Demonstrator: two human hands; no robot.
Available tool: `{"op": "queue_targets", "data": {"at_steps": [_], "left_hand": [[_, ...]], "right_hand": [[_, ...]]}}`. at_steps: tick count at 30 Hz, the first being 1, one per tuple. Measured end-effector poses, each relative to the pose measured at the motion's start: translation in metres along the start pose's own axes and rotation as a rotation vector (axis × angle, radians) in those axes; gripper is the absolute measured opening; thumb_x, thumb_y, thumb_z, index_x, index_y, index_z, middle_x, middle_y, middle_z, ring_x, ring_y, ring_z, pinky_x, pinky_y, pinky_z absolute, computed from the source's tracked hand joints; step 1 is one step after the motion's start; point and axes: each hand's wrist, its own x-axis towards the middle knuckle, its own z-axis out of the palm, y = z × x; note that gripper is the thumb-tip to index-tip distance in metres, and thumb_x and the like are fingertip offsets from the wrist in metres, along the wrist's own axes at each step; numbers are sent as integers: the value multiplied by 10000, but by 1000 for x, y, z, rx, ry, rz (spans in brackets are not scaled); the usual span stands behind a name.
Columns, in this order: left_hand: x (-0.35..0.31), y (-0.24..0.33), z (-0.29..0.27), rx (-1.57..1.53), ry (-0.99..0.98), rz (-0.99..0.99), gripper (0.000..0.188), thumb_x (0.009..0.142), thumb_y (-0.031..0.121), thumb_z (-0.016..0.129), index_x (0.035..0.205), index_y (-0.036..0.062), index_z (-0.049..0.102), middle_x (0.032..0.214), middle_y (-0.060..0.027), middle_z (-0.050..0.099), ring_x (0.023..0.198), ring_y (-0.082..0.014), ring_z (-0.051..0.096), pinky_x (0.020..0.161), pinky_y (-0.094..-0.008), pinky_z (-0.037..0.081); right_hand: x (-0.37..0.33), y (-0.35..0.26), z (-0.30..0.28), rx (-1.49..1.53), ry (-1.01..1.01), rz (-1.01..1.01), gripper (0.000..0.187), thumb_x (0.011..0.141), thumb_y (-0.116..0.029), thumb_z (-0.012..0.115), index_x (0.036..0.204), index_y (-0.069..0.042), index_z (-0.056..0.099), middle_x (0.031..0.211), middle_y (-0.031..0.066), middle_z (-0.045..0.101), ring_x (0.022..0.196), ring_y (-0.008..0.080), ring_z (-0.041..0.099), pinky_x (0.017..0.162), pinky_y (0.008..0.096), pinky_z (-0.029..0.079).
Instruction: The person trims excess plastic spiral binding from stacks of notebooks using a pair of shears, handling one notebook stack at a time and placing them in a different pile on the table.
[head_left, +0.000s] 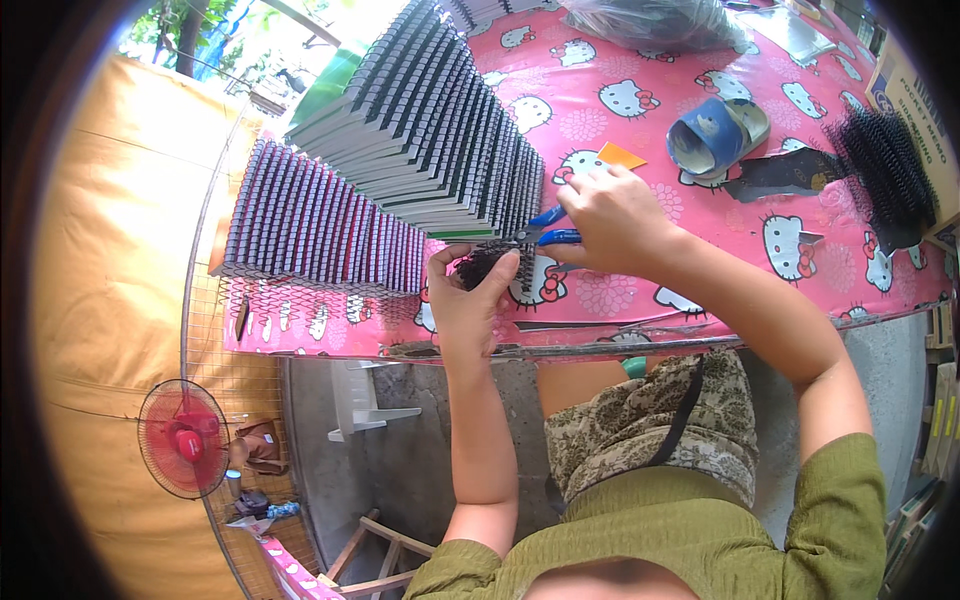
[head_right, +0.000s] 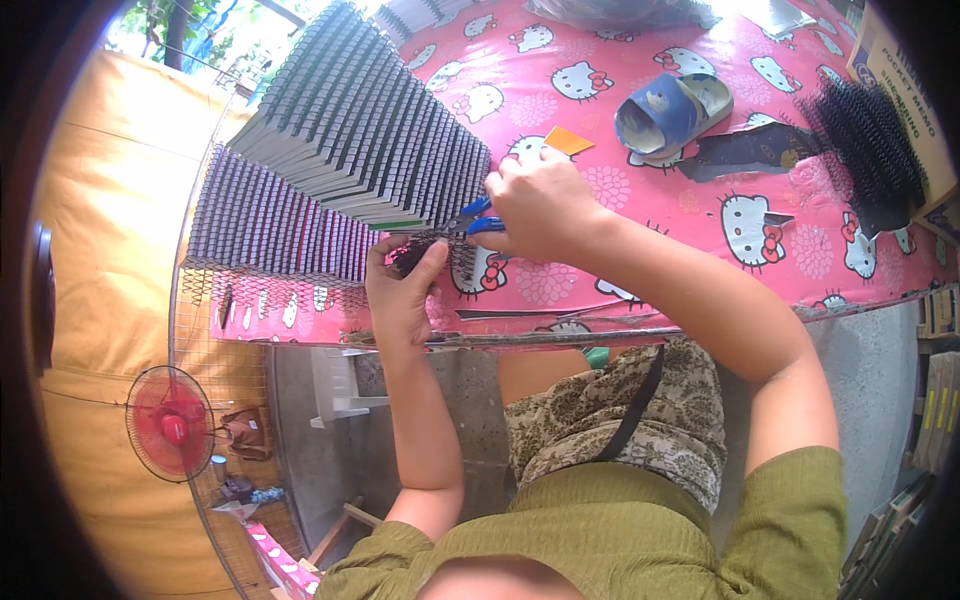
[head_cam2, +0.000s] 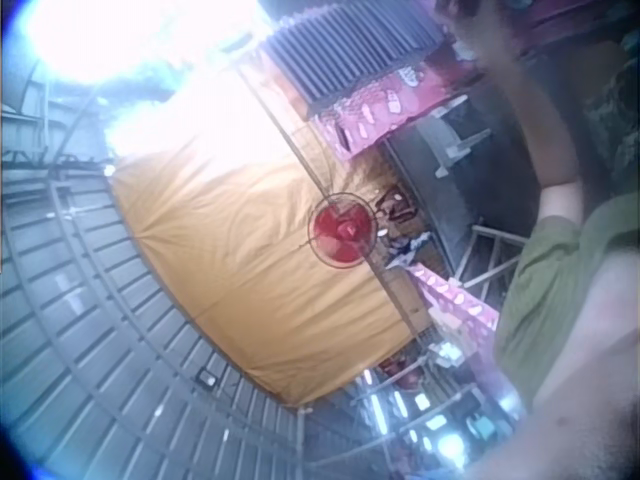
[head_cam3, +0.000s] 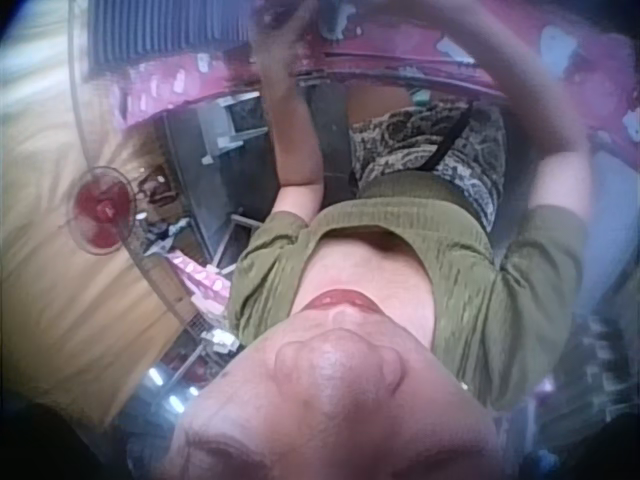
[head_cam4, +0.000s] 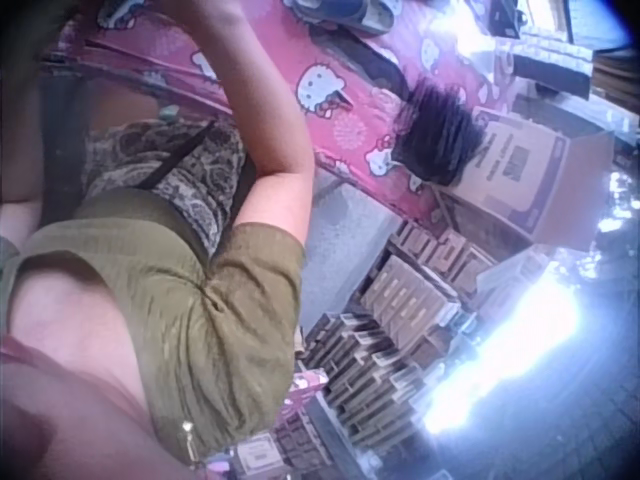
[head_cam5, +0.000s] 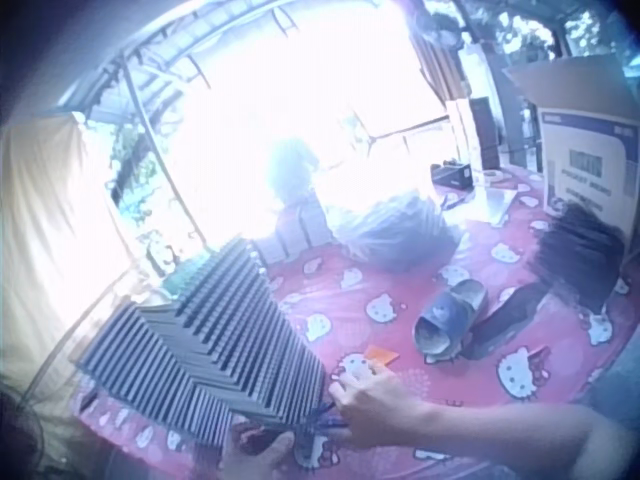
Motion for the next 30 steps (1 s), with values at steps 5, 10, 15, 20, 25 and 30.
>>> {"op": "queue_targets", "data": {"at_steps": [5,10,15,20,25,30], "left_hand": [[5,-5,-10,-56,-20,-63,532,738,42,808,1124,11,444,840,-105,653,598,-115,596,447,-221,458],[0,0,-4,-116,2,-152,565,736,35,808,1147,17,421,836,-106,646,597,-115,596,458,-221,477],[0,-10,-1,-61,-26,-54,569,738,32,805,1153,17,416,858,-110,648,610,-112,598,467,-215,480],[4,-8,-4,-20,2,-47,543,748,43,799,1146,0,433,857,-113,649,611,-113,598,474,-209,475],[2,-8,-6,-85,-33,-134,536,754,42,794,1150,-16,436,855,-117,651,606,-111,594,472,-205,470],[3,-21,2,-59,-44,-66,538,755,41,794,1156,-13,440,853,-112,650,594,-101,585,452,-202,445]], "right_hand": [[0,-12,-13,142,-474,261,542,736,-540,691,754,-3,614,754,155,636,632,309,634,613,395,516],[-14,6,-2,-39,-9,20,549,731,-544,694,757,0,619,746,158,635,624,307,632,609,394,516],[-5,-3,3,-2,-98,27,543,741,-534,690,762,5,631,740,156,634,634,304,635,621,395,518],[4,-9,-13,134,-559,264,530,753,-523,686,749,5,635,731,149,631,648,299,640,626,407,514],[-16,10,-3,-10,-112,32,522,751,-521,688,746,-2,636,731,151,634,636,303,637,624,411,519],[-8,-2,6,66,-321,142,548,752,-534,684,806,9,637,803,161,644,742,304,648,703,402,518]]}}
